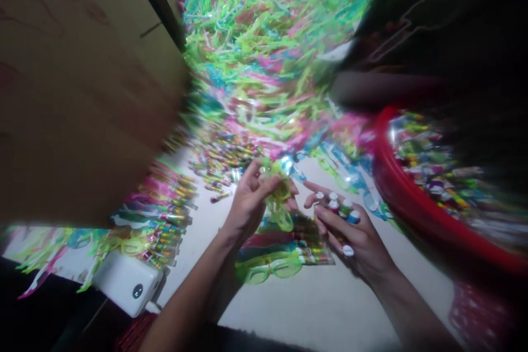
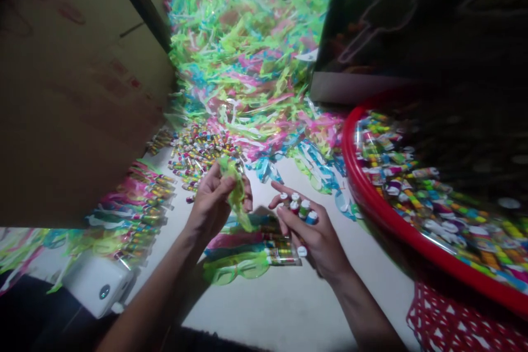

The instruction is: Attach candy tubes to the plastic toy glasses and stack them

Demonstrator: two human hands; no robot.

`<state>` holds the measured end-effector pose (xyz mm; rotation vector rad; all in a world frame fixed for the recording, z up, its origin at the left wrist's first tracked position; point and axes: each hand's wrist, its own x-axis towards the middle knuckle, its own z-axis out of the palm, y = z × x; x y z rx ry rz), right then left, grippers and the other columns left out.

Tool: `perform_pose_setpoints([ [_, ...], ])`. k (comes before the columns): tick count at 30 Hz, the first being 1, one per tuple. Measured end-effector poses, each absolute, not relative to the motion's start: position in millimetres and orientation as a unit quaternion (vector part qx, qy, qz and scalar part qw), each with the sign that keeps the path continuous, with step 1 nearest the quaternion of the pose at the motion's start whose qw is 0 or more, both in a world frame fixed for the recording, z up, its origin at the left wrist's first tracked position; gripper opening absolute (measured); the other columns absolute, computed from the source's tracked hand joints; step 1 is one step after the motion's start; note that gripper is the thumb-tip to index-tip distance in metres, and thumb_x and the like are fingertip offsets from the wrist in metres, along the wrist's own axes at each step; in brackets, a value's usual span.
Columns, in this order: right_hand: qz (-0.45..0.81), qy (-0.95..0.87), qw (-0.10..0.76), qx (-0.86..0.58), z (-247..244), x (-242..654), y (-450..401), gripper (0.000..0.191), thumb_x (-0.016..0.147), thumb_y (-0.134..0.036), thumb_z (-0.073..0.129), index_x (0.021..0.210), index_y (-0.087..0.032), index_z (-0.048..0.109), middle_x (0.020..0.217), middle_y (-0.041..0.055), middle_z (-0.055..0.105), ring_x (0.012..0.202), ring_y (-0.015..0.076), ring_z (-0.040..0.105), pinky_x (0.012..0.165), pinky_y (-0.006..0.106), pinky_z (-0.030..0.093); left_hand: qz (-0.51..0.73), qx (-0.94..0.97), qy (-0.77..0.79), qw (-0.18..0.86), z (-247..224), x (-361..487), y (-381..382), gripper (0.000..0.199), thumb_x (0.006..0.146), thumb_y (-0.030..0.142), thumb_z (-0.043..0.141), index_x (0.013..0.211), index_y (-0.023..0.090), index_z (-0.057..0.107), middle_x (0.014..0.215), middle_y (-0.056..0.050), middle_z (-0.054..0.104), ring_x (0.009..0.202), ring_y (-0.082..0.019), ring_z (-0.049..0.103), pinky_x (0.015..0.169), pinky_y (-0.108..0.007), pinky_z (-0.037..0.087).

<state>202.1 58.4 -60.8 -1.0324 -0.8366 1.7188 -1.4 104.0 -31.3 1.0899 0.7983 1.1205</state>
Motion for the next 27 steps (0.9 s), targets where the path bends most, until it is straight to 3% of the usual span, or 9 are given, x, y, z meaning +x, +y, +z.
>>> perform_pose_setpoints([
  [3, 0.666, -0.36, 0.495, -0.428, -63, 205, 59, 0.043, 0.1, -0.037, 0.08, 0.139, -0.023, 0.069, 0.086, 0.0025, 0.073, 0.042, 0.0021, 0.04, 0.042, 0.019, 0.023, 0.468, 0.508, 0.368, 0.622, -26, -8, 104, 0.042, 0.096, 0.049, 0.076, 0.115, 0.025, 0.047, 0.092, -0.001, 0.077, 0.066, -0.014, 0.073, 0.061, -0.025, 0.059],
  [6, 0.647, -0.362, 0.52, -0.425, -64, 205, 58, 0.032, 0.102, -0.037, 0.077, 0.129, -0.027, 0.064, 0.09, 0.0012, 0.076, 0.042, 0.0022, 0.041, 0.042, 0.018, 0.024, 0.43, 0.583, 0.426, 0.542, -24, -10, 103, 0.034, 0.098, 0.047, 0.074, 0.114, 0.021, 0.06, 0.099, -0.005, 0.078, 0.077, -0.014, 0.075, 0.065, -0.024, 0.059],
  [11, 0.605, -0.399, 0.494, -0.481, -56, 203, 55, 0.03, 0.099, -0.044, 0.079, 0.118, -0.027, 0.062, 0.06, -0.0072, 0.06, 0.041, 0.007, 0.041, 0.04, 0.017, 0.029, 0.362, 0.769, 0.418, 0.32, -33, -10, 102, 0.026, 0.104, 0.04, 0.067, 0.116, 0.018, 0.07, 0.106, -0.006, 0.081, 0.09, -0.015, 0.078, 0.073, -0.022, 0.057],
  [15, 0.531, -0.445, 0.48, -0.539, -50, 201, 54, 0.034, 0.097, -0.05, 0.079, 0.115, -0.023, 0.072, 0.062, -0.0054, 0.058, 0.045, 0.0092, 0.045, 0.041, 0.02, 0.035, 0.355, 0.861, 0.349, 0.108, -47, -9, 105, 0.016, 0.106, 0.032, 0.065, 0.112, 0.018, 0.07, 0.101, -0.004, 0.083, 0.085, -0.013, 0.079, 0.074, -0.022, 0.056],
  [18, 0.506, -0.456, 0.485, -0.549, -54, 202, 54, 0.031, 0.096, -0.049, 0.08, 0.113, -0.024, 0.076, 0.064, -0.0052, 0.058, 0.049, 0.0096, 0.047, 0.042, 0.021, 0.036, 0.344, 0.883, 0.318, 0.012, -52, -10, 107, 0.012, 0.106, 0.027, 0.063, 0.113, 0.018, 0.068, 0.094, -0.002, 0.081, 0.082, -0.014, 0.076, 0.073, -0.023, 0.053],
  [23, 0.414, -0.544, 0.49, -0.54, -64, 207, 56, 0.015, 0.101, -0.041, 0.078, 0.11, -0.029, 0.08, 0.096, -0.0028, 0.076, 0.071, 0.0103, 0.064, 0.065, 0.021, 0.05, 0.285, 0.914, 0.279, -0.068, -47, -15, 105, 0.025, 0.11, 0.032, 0.051, 0.12, 0.013, 0.064, 0.099, -0.004, 0.079, 0.087, -0.017, 0.074, 0.074, -0.029, 0.051],
  [27, 0.388, -0.564, 0.488, -0.542, -67, 206, 58, 0.014, 0.103, -0.038, 0.075, 0.114, -0.031, 0.078, 0.103, -0.004, 0.078, 0.09, 0.0138, 0.074, 0.081, 0.021, 0.055, 0.241, 0.927, 0.258, -0.126, -39, -17, 102, 0.037, 0.111, 0.04, 0.048, 0.124, 0.009, 0.062, 0.105, -0.007, 0.08, 0.087, -0.019, 0.072, 0.071, -0.032, 0.048],
])
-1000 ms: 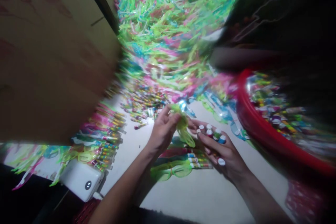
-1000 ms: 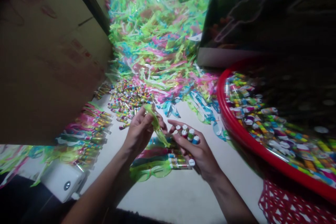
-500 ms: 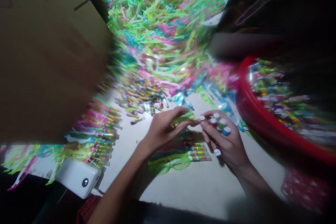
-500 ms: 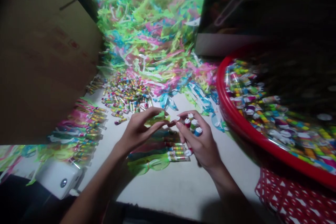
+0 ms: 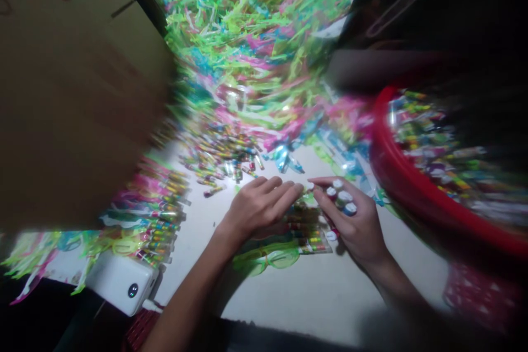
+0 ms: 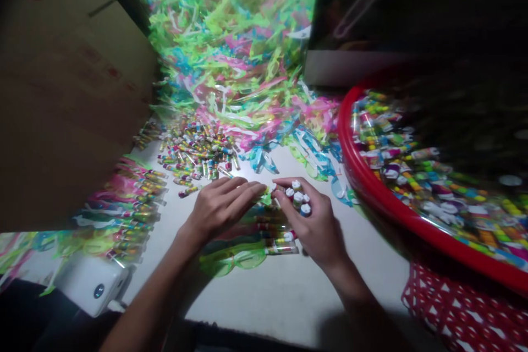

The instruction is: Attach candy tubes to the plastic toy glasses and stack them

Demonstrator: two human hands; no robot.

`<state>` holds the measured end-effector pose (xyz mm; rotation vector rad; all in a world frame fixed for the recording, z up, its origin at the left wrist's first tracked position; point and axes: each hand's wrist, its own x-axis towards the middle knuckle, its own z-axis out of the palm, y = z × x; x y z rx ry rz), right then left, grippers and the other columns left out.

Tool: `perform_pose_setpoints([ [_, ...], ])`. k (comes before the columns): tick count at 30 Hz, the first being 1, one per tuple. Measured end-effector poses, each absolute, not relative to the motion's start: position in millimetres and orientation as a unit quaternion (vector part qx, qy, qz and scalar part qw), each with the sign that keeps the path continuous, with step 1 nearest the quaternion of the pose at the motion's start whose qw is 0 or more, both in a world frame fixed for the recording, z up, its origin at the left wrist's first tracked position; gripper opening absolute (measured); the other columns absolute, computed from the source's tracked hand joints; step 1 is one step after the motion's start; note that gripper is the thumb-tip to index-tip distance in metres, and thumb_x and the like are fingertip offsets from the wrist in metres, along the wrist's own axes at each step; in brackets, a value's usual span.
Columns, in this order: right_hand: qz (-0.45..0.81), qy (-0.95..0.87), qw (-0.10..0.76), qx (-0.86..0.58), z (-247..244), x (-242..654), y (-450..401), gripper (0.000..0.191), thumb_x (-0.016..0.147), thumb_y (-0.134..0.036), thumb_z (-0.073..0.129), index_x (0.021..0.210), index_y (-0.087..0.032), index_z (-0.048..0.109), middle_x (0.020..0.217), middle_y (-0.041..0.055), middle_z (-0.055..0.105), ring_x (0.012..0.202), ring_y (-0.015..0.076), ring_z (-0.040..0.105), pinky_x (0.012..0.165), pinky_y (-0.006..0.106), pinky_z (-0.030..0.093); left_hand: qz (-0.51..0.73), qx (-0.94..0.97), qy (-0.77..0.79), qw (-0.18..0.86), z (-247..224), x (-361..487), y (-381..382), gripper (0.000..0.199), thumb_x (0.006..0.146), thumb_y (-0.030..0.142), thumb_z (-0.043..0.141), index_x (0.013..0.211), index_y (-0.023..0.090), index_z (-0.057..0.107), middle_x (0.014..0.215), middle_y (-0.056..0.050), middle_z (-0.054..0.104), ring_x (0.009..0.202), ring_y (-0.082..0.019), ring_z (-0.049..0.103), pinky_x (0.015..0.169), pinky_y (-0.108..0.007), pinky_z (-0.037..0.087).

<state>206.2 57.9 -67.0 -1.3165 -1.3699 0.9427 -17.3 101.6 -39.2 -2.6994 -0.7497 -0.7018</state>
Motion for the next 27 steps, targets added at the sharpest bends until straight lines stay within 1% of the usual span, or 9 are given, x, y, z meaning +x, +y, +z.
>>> perform_pose_setpoints([
  [4, 0.342, -0.584, 0.485, -0.554, -69, 205, 58, 0.016, 0.102, -0.037, 0.075, 0.117, -0.03, 0.073, 0.11, -0.0039, 0.077, 0.1, 0.0146, 0.074, 0.087, 0.02, 0.054, -0.235, -0.928, -0.241, 0.157, -36, -16, 101, 0.028, 0.11, 0.026, 0.047, 0.126, 0.007, 0.061, 0.104, -0.005, 0.08, 0.084, -0.018, 0.071, 0.07, -0.032, 0.046],
  [8, 0.335, -0.603, 0.46, -0.559, -70, 206, 58, 0.01, 0.103, -0.038, 0.073, 0.109, -0.03, 0.074, 0.101, -0.0048, 0.078, 0.09, 0.0142, 0.074, 0.08, 0.021, 0.053, -0.226, -0.931, -0.239, 0.159, -38, -15, 102, 0.028, 0.11, 0.025, 0.046, 0.126, 0.007, 0.061, 0.103, -0.005, 0.08, 0.083, -0.018, 0.07, 0.069, -0.033, 0.045],
  [11, 0.324, -0.619, 0.454, -0.553, -71, 207, 58, 0.009, 0.104, -0.036, 0.071, 0.11, -0.03, 0.075, 0.103, -0.0045, 0.08, 0.094, 0.0156, 0.075, 0.083, 0.022, 0.054, -0.227, -0.929, -0.243, 0.16, -41, -15, 103, 0.029, 0.111, 0.025, 0.044, 0.126, 0.006, 0.061, 0.104, -0.005, 0.08, 0.083, -0.018, 0.07, 0.07, -0.034, 0.045],
  [13, 0.334, -0.628, 0.439, -0.549, -72, 208, 57, 0.011, 0.104, -0.033, 0.07, 0.113, -0.03, 0.075, 0.107, -0.0035, 0.081, 0.097, 0.0162, 0.076, 0.084, 0.022, 0.054, -0.232, -0.928, -0.244, 0.158, -43, -17, 104, 0.033, 0.113, 0.03, 0.042, 0.126, 0.006, 0.061, 0.104, -0.006, 0.079, 0.083, -0.018, 0.07, 0.071, -0.034, 0.045],
  [15, 0.365, -0.628, 0.424, -0.541, -74, 211, 57, 0.015, 0.103, -0.029, 0.068, 0.117, -0.029, 0.075, 0.111, -0.002, 0.081, 0.097, 0.0162, 0.076, 0.083, 0.022, 0.054, -0.232, -0.929, -0.244, 0.151, -44, -18, 104, 0.045, 0.115, 0.043, 0.037, 0.125, 0.007, 0.062, 0.103, -0.007, 0.079, 0.083, -0.019, 0.069, 0.07, -0.035, 0.045],
  [18, 0.427, -0.617, 0.411, -0.517, -76, 214, 59, 0.015, 0.103, -0.028, 0.066, 0.115, -0.027, 0.075, 0.108, -0.0011, 0.079, 0.094, 0.016, 0.075, 0.081, 0.022, 0.054, -0.222, -0.934, -0.243, 0.136, -46, -17, 104, 0.059, 0.114, 0.057, 0.032, 0.125, 0.007, 0.061, 0.101, -0.009, 0.077, 0.083, -0.019, 0.068, 0.069, -0.036, 0.044],
  [20, 0.445, -0.609, 0.404, -0.518, -76, 215, 61, 0.014, 0.103, -0.029, 0.066, 0.113, -0.027, 0.075, 0.102, -0.0015, 0.078, 0.092, 0.0167, 0.074, 0.08, 0.023, 0.054, -0.197, -0.94, -0.252, 0.115, -48, -17, 106, 0.051, 0.113, 0.054, 0.038, 0.121, 0.01, 0.062, 0.096, -0.008, 0.076, 0.081, -0.019, 0.066, 0.068, -0.035, 0.043],
  [24, 0.4, -0.624, 0.384, -0.551, -76, 214, 67, 0.015, 0.104, -0.033, 0.066, 0.114, -0.027, 0.077, 0.107, 0.0003, 0.079, 0.098, 0.0205, 0.075, 0.085, 0.029, 0.055, -0.16, -0.94, -0.301, 0.0, -51, -20, 112, 0.02, 0.111, 0.032, 0.05, 0.109, 0.017, 0.063, 0.087, -0.003, 0.07, 0.078, -0.016, 0.062, 0.067, -0.031, 0.04],
  [27, 0.361, -0.642, 0.384, -0.557, -75, 214, 70, 0.015, 0.105, -0.035, 0.066, 0.11, -0.026, 0.077, 0.111, 0.0022, 0.078, 0.098, 0.0218, 0.074, 0.085, 0.032, 0.056, -0.147, -0.922, -0.337, -0.123, -50, -27, 118, 0.018, 0.11, 0.028, 0.052, 0.106, 0.018, 0.066, 0.091, -0.004, 0.069, 0.08, -0.015, 0.062, 0.068, -0.028, 0.039],
])
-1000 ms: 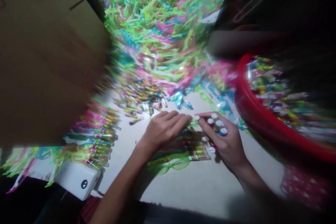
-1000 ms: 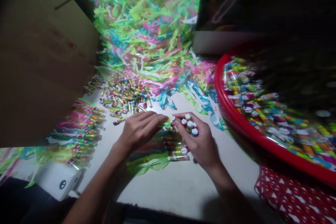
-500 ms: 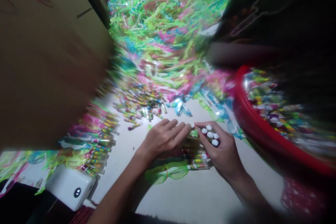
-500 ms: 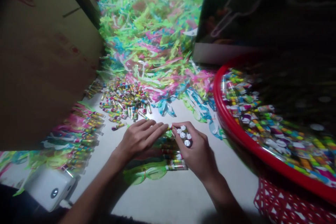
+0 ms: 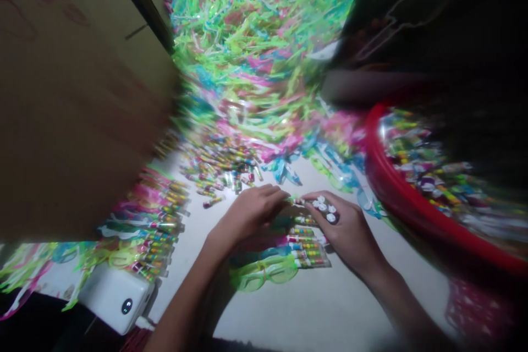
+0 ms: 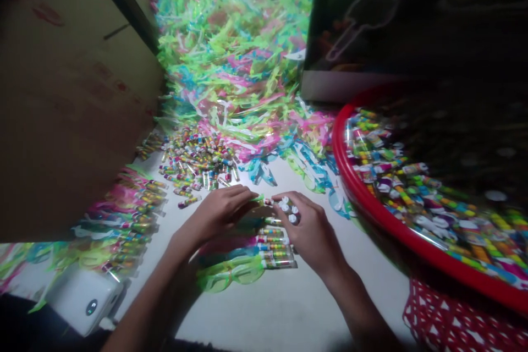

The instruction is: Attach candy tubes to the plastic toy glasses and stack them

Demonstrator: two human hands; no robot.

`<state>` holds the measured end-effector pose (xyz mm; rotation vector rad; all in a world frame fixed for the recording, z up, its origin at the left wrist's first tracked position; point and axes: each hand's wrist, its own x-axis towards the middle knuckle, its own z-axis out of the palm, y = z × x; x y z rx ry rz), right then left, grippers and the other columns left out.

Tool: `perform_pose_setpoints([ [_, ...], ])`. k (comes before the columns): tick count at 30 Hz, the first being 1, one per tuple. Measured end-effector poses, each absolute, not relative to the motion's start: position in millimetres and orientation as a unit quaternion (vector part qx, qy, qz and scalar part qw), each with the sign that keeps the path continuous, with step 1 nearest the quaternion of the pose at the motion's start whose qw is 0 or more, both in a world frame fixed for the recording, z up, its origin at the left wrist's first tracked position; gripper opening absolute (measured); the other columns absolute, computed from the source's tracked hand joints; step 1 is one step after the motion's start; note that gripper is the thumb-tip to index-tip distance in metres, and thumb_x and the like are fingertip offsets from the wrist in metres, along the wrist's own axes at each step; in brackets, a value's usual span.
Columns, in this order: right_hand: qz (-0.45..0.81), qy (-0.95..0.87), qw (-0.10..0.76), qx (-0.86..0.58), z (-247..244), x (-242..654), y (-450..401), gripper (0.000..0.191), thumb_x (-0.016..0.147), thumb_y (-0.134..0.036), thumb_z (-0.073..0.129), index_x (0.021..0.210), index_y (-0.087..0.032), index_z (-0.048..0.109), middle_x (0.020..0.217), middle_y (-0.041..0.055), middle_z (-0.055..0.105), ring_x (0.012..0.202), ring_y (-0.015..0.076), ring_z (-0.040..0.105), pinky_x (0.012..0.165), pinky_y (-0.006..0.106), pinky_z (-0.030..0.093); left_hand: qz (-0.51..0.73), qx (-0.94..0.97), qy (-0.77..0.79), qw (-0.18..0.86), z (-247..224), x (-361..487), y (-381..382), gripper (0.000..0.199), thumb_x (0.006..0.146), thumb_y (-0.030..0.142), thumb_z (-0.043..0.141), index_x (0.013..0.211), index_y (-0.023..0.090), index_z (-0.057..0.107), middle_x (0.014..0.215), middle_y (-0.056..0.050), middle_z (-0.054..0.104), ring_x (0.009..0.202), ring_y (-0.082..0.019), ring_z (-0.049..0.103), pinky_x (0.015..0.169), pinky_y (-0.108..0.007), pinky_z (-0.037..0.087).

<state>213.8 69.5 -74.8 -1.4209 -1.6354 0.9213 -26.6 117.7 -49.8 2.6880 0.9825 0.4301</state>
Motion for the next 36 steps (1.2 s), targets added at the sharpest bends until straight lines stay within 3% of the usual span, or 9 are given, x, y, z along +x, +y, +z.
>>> perform_pose_setpoints([
  [9, 0.364, -0.656, 0.352, -0.56, -81, 216, 71, 0.017, 0.106, -0.038, 0.064, 0.108, -0.025, 0.076, 0.111, 0.0057, 0.075, 0.091, 0.0227, 0.074, 0.07, 0.031, 0.06, 0.258, 0.766, 0.454, 0.374, -34, -36, 126, 0.038, 0.111, 0.046, 0.052, 0.093, 0.017, 0.07, 0.081, -0.001, 0.069, 0.076, -0.012, 0.063, 0.075, -0.025, 0.046],
  [13, 0.372, -0.68, 0.319, -0.545, -81, 218, 73, 0.015, 0.106, -0.035, 0.064, 0.107, -0.027, 0.077, 0.11, 0.0052, 0.075, 0.093, 0.0235, 0.074, 0.077, 0.035, 0.06, 0.372, 0.651, 0.487, 0.449, -28, -40, 127, 0.046, 0.109, 0.055, 0.053, 0.085, 0.017, 0.063, 0.069, 0.003, 0.059, 0.064, -0.01, 0.058, 0.069, -0.025, 0.046],
  [17, 0.343, -0.714, 0.337, -0.508, -71, 219, 71, 0.014, 0.105, -0.031, 0.064, 0.11, -0.026, 0.076, 0.121, 0.0071, 0.076, 0.106, 0.0261, 0.075, 0.089, 0.04, 0.063, 0.401, 0.632, 0.484, 0.453, -28, -40, 127, 0.048, 0.11, 0.054, 0.051, 0.082, 0.016, 0.061, 0.072, 0.001, 0.062, 0.07, -0.01, 0.06, 0.075, -0.025, 0.049],
  [19, 0.347, -0.648, 0.381, -0.56, -66, 218, 68, 0.019, 0.103, -0.041, 0.068, 0.108, -0.025, 0.076, 0.109, 0.0073, 0.077, 0.083, 0.0233, 0.075, 0.064, 0.034, 0.065, 0.403, 0.629, 0.468, 0.472, -30, -36, 126, 0.043, 0.109, 0.053, 0.053, 0.089, 0.017, 0.061, 0.074, 0.001, 0.064, 0.072, -0.011, 0.063, 0.076, -0.025, 0.051],
  [21, 0.38, -0.558, 0.396, -0.623, -62, 217, 65, 0.03, 0.099, -0.054, 0.072, 0.106, -0.025, 0.076, 0.082, 0.0025, 0.071, 0.055, 0.0176, 0.063, 0.037, 0.025, 0.049, 0.4, 0.617, 0.449, 0.507, -34, -30, 123, 0.038, 0.109, 0.054, 0.053, 0.097, 0.018, 0.058, 0.074, 0.003, 0.063, 0.069, -0.012, 0.065, 0.073, -0.026, 0.052],
  [23, 0.416, -0.519, 0.406, -0.627, -63, 216, 64, 0.039, 0.095, -0.06, 0.075, 0.111, -0.025, 0.077, 0.063, -0.0032, 0.058, 0.046, 0.0145, 0.052, 0.033, 0.022, 0.042, 0.376, 0.635, 0.434, 0.517, -36, -24, 120, 0.036, 0.11, 0.053, 0.051, 0.101, 0.019, 0.057, 0.074, 0.003, 0.064, 0.068, -0.011, 0.066, 0.072, -0.026, 0.053],
  [29, 0.509, -0.563, 0.387, -0.524, -63, 219, 67, 0.056, 0.099, -0.052, 0.073, 0.147, -0.023, 0.071, 0.067, -0.0014, 0.063, 0.043, 0.0118, 0.044, 0.038, 0.024, 0.035, 0.304, 0.809, 0.379, 0.331, -37, -10, 108, 0.025, 0.113, 0.034, 0.047, 0.115, 0.018, 0.066, 0.099, -0.005, 0.072, 0.088, -0.013, 0.069, 0.08, -0.025, 0.053],
  [33, 0.505, -0.551, 0.417, -0.517, -59, 219, 67, 0.045, 0.1, -0.046, 0.074, 0.139, -0.025, 0.073, 0.061, -0.0047, 0.056, 0.045, 0.0126, 0.047, 0.04, 0.024, 0.039, 0.262, 0.886, 0.356, 0.141, -45, -6, 104, 0.021, 0.113, 0.028, 0.044, 0.119, 0.017, 0.061, 0.101, -0.005, 0.073, 0.086, -0.015, 0.069, 0.073, -0.025, 0.05],
  [36, 0.501, -0.529, 0.457, -0.51, -63, 219, 66, 0.031, 0.097, -0.045, 0.079, 0.121, -0.026, 0.072, 0.074, -0.0027, 0.064, 0.05, 0.0112, 0.053, 0.042, 0.022, 0.042, 0.235, 0.916, 0.324, 0.002, -50, -6, 104, 0.015, 0.112, 0.025, 0.045, 0.115, 0.016, 0.057, 0.09, -0.003, 0.071, 0.079, -0.016, 0.067, 0.066, -0.027, 0.044],
])
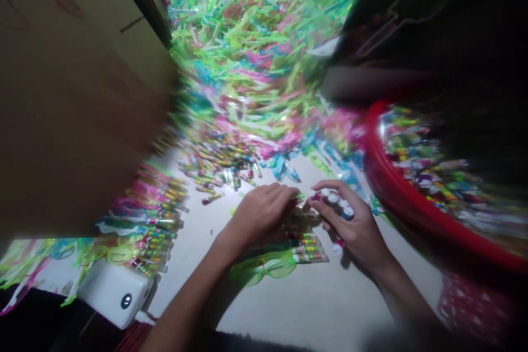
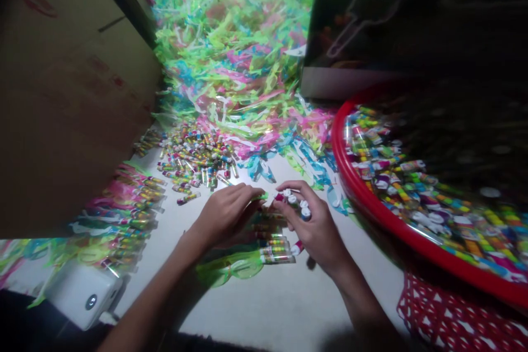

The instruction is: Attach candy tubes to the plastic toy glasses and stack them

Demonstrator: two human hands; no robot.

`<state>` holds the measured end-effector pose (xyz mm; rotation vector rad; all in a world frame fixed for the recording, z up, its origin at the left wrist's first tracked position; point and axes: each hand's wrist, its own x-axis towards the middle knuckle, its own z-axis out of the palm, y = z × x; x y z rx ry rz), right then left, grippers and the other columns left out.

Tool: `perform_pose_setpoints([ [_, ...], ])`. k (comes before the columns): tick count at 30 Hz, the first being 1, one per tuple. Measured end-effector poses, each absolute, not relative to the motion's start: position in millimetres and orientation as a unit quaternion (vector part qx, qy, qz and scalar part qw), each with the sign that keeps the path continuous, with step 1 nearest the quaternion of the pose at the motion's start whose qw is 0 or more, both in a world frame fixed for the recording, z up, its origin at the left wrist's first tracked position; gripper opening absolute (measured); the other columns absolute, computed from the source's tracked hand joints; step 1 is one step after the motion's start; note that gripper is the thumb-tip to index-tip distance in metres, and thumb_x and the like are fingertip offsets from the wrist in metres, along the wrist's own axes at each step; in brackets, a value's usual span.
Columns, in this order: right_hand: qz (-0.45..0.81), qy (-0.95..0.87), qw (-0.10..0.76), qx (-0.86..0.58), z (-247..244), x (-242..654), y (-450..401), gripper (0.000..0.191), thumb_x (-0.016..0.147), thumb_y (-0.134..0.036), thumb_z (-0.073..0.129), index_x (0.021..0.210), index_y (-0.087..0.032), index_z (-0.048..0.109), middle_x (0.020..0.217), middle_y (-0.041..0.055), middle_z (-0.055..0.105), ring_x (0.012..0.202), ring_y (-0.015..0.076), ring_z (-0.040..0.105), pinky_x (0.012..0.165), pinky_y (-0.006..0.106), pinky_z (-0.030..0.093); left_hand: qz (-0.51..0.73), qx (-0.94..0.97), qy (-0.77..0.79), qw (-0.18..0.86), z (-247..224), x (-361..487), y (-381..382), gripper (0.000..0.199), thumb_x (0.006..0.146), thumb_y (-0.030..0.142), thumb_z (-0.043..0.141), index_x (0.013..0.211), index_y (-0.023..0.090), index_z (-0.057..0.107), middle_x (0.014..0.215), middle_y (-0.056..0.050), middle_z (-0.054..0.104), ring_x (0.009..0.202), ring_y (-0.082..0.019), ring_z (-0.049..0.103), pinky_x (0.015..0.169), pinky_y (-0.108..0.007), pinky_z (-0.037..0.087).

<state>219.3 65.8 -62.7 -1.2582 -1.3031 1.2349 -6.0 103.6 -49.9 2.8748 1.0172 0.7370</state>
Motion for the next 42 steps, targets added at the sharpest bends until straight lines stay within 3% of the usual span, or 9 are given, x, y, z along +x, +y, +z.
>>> perform_pose_setpoints([
  [4, 0.493, -0.537, 0.463, -0.504, -67, 220, 65, 0.025, 0.097, -0.043, 0.08, 0.109, -0.024, 0.069, 0.089, 0.0014, 0.071, 0.054, 0.0115, 0.058, 0.043, 0.022, 0.045, 0.179, 0.935, 0.296, -0.08, -49, -7, 103, 0.016, 0.108, 0.026, 0.049, 0.118, 0.015, 0.056, 0.088, -0.004, 0.069, 0.078, -0.018, 0.064, 0.063, -0.032, 0.042],
  [7, 0.47, -0.552, 0.459, -0.513, -67, 221, 64, 0.024, 0.098, -0.044, 0.079, 0.106, -0.023, 0.07, 0.095, 0.0049, 0.074, 0.07, 0.0178, 0.069, 0.045, 0.023, 0.047, 0.171, 0.936, 0.292, -0.101, -47, -9, 103, 0.023, 0.107, 0.028, 0.051, 0.124, 0.014, 0.055, 0.092, -0.005, 0.07, 0.081, -0.019, 0.063, 0.066, -0.034, 0.044],
  [12, 0.408, -0.591, 0.45, -0.531, -65, 222, 65, 0.018, 0.102, -0.041, 0.075, 0.107, -0.024, 0.073, 0.1, 0.0037, 0.076, 0.083, 0.0203, 0.072, 0.064, 0.028, 0.056, 0.171, 0.94, 0.277, -0.103, -45, -12, 103, 0.045, 0.105, 0.05, 0.056, 0.127, 0.01, 0.056, 0.098, -0.008, 0.071, 0.085, -0.022, 0.062, 0.068, -0.036, 0.046],
  [17, 0.323, -0.633, 0.451, -0.54, -71, 221, 66, 0.014, 0.101, -0.037, 0.077, 0.109, -0.026, 0.075, 0.098, 0.0004, 0.076, 0.083, 0.0185, 0.072, 0.072, 0.028, 0.055, 0.159, 0.938, 0.283, -0.121, -46, -12, 103, 0.025, 0.106, 0.026, 0.053, 0.127, 0.012, 0.055, 0.098, -0.006, 0.07, 0.086, -0.019, 0.062, 0.069, -0.034, 0.044],
  [21, 0.293, -0.671, 0.441, -0.519, -78, 222, 66, 0.013, 0.102, -0.031, 0.076, 0.115, -0.028, 0.075, 0.106, 0.0002, 0.078, 0.094, 0.0191, 0.074, 0.082, 0.027, 0.056, 0.146, 0.94, 0.285, -0.123, -49, -12, 103, 0.024, 0.108, 0.027, 0.051, 0.127, 0.011, 0.055, 0.097, -0.006, 0.07, 0.088, -0.02, 0.063, 0.07, -0.034, 0.042],
  [28, 0.352, -0.701, 0.407, -0.468, -80, 228, 66, 0.008, 0.103, -0.027, 0.073, 0.111, -0.027, 0.073, 0.102, -0.0008, 0.076, 0.093, 0.0168, 0.073, 0.083, 0.023, 0.055, 0.137, 0.945, 0.275, -0.111, -50, -15, 106, 0.022, 0.108, 0.033, 0.054, 0.115, 0.014, 0.06, 0.093, -0.006, 0.07, 0.082, -0.019, 0.06, 0.07, -0.035, 0.04],
  [36, 0.391, -0.7, 0.388, -0.455, -75, 228, 63, 0.009, 0.105, -0.025, 0.07, 0.114, -0.027, 0.07, 0.102, -0.0013, 0.073, 0.091, 0.0155, 0.07, 0.082, 0.022, 0.053, 0.131, 0.953, 0.273, -0.029, -43, -20, 109, 0.055, 0.097, 0.066, 0.066, 0.117, 0.015, 0.063, 0.097, -0.004, 0.071, 0.086, -0.019, 0.063, 0.071, -0.036, 0.045],
  [42, 0.43, -0.709, 0.341, -0.442, -76, 230, 62, 0.017, 0.105, -0.017, 0.065, 0.118, -0.028, 0.069, 0.105, -0.0017, 0.073, 0.096, 0.0152, 0.07, 0.085, 0.022, 0.052, 0.12, 0.953, 0.277, 0.002, -43, -21, 109, 0.05, 0.099, 0.066, 0.064, 0.112, 0.017, 0.064, 0.091, -0.002, 0.07, 0.083, -0.018, 0.063, 0.07, -0.035, 0.044],
])
